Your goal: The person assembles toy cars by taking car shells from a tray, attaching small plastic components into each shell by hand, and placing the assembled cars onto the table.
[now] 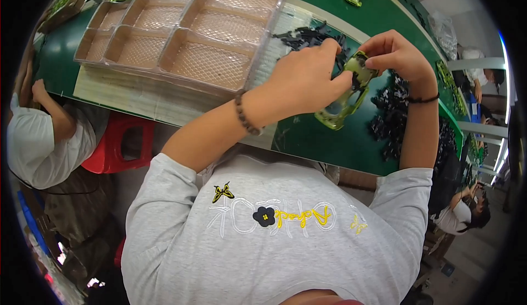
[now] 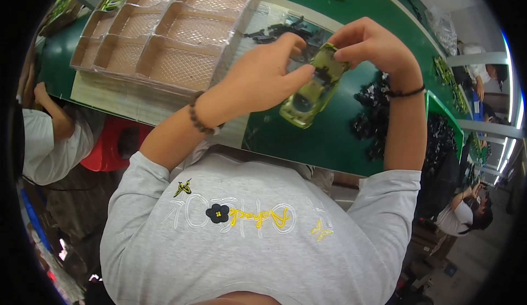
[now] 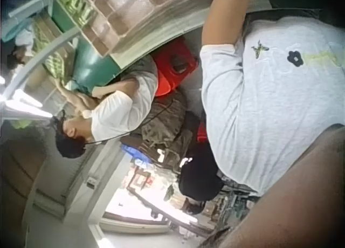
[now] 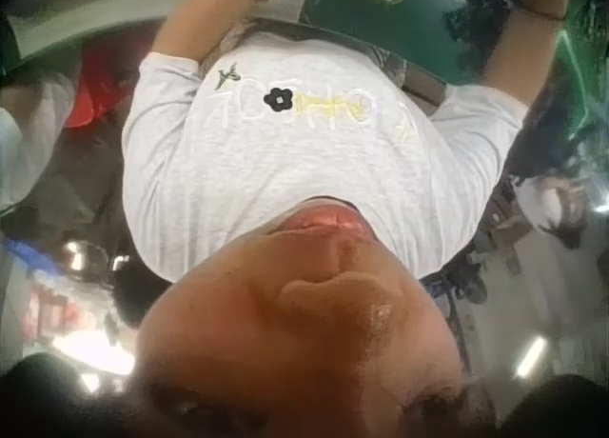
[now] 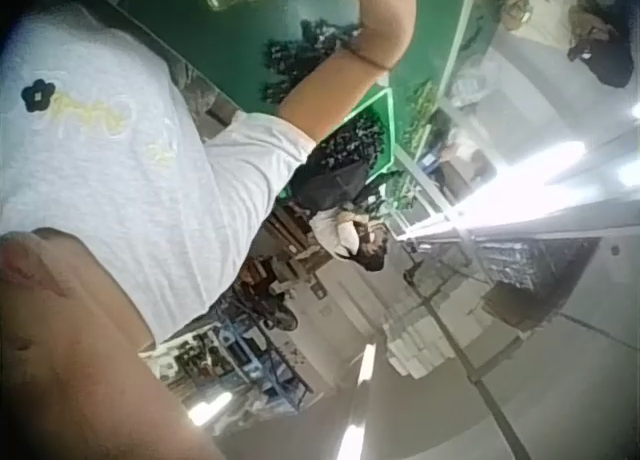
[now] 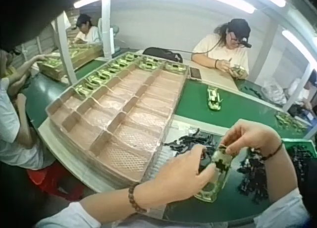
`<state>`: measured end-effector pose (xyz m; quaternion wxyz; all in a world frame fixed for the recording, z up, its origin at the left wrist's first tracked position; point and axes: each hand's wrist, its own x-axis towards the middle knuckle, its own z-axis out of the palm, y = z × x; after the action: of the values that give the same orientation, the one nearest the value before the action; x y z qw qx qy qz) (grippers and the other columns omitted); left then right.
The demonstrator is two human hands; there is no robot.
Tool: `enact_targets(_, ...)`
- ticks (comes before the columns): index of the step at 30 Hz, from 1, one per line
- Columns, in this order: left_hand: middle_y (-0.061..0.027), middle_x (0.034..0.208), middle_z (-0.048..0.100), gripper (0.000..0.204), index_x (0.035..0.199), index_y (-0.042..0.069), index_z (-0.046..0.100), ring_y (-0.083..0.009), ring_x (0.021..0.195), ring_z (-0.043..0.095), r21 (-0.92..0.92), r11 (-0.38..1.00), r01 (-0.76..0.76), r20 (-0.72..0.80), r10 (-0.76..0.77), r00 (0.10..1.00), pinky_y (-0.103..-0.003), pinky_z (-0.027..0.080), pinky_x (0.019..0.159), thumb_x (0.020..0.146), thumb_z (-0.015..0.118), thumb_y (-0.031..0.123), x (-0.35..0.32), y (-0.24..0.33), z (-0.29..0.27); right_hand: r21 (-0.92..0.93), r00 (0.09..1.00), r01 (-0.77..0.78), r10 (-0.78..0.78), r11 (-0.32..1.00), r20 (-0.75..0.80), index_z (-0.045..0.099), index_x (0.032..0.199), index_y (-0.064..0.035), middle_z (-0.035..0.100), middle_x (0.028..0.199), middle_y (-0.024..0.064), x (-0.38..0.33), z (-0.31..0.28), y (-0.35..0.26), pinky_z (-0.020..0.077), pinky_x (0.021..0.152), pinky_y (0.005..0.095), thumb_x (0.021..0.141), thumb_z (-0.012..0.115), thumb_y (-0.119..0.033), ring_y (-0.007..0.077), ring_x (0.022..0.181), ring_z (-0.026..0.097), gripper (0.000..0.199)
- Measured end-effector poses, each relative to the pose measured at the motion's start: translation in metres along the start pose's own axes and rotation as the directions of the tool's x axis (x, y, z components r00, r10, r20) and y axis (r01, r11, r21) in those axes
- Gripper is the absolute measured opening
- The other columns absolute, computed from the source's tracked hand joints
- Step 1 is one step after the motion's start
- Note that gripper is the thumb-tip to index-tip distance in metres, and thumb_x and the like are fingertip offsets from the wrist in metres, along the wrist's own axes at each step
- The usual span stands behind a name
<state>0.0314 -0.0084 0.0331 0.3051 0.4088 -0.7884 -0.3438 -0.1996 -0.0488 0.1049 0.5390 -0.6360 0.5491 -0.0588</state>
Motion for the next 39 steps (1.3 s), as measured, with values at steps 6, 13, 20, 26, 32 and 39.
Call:
enact_targets(6,-0.0163,0.088,0.065,0.026,0.101,0.007,0.060,-0.0265,0.079,0.064,0.057,0.997,0.059,-0.394,-0.032,0.918,-0.037,0.049,0.069,0.083,0.057,0.026,-0.025,-0.044,-0.132,0.645,0.921,0.193,0.090,0.739,-0.379,0.057,0.099,0.0001,0.064,0.087,0.0074,0.080,-0.093,0.082,0.0546,0.065,0.0267,0.078,0.064,-0.003,0.0148,0.074,0.063,0.023)
enact_targets(13,-0.0137,0.098,0.063,0.028,0.108,0.022,0.063,-0.0318,0.091,0.061,0.633,0.571,0.522,-0.570,-0.112,0.814,-0.043,0.049,0.075,0.085,0.047,0.017,-0.010,-0.210,-0.278,0.802,0.701,0.582,0.417,0.134,-0.578,0.048,0.097,0.0068,0.056,0.096,0.0172,0.255,-0.084,0.085,0.0494,0.091,0.0386,0.083,0.054,0.000,0.0293,0.095,0.056,0.016)
enact_targets(20,-0.0123,0.109,0.051,0.045,0.121,0.029,0.054,-0.0325,0.102,0.052,0.863,0.353,0.362,-0.353,-0.093,0.931,-0.042,0.045,0.087,0.082,0.050,0.005,0.010,-0.272,-0.322,0.826,0.750,0.541,0.352,0.160,-0.560,0.047,0.107,0.0087,0.056,0.103,0.0199,0.278,-0.055,0.054,0.0543,0.085,0.0368,0.089,0.056,-0.006,0.0311,0.099,0.057,0.025)
enact_targets(26,-0.0089,0.113,0.054,0.038,0.106,0.014,0.053,-0.0297,0.107,0.050,0.981,0.159,0.116,-0.162,0.320,0.933,-0.039,0.039,0.093,0.071,0.065,0.011,0.025,-0.287,-0.328,0.625,0.803,0.418,0.054,0.659,-0.593,0.054,0.107,0.0051,0.061,0.100,0.0158,0.149,0.006,0.016,0.0544,0.076,0.0319,0.085,0.063,-0.010,0.0239,0.091,0.062,0.028)
enact_targets(32,-0.0181,0.099,0.057,0.034,0.105,0.004,0.051,-0.0371,0.095,0.053,0.905,0.426,-0.004,-0.138,0.303,0.943,-0.043,0.042,0.082,0.074,0.066,0.009,0.024,-0.252,-0.366,0.212,0.619,0.474,-0.152,0.855,-0.771,0.057,0.113,-0.0024,0.065,0.099,0.0083,-0.023,0.033,0.036,0.0493,0.075,0.0241,0.086,0.062,-0.018,0.0149,0.087,0.063,0.031)
enact_targets(39,-0.0080,0.102,0.060,0.038,0.117,0.008,0.047,-0.0168,0.084,0.059,-0.486,0.869,-0.089,-0.466,-0.171,0.868,-0.025,0.047,0.064,0.086,0.062,0.023,0.003,-0.134,-0.244,-0.100,0.595,-0.271,0.085,0.957,-0.799,0.066,0.094,-0.0027,0.067,0.093,0.0085,-0.132,0.092,0.088,0.0481,0.074,0.0273,0.077,0.064,-0.004,0.0161,0.083,0.062,0.017)
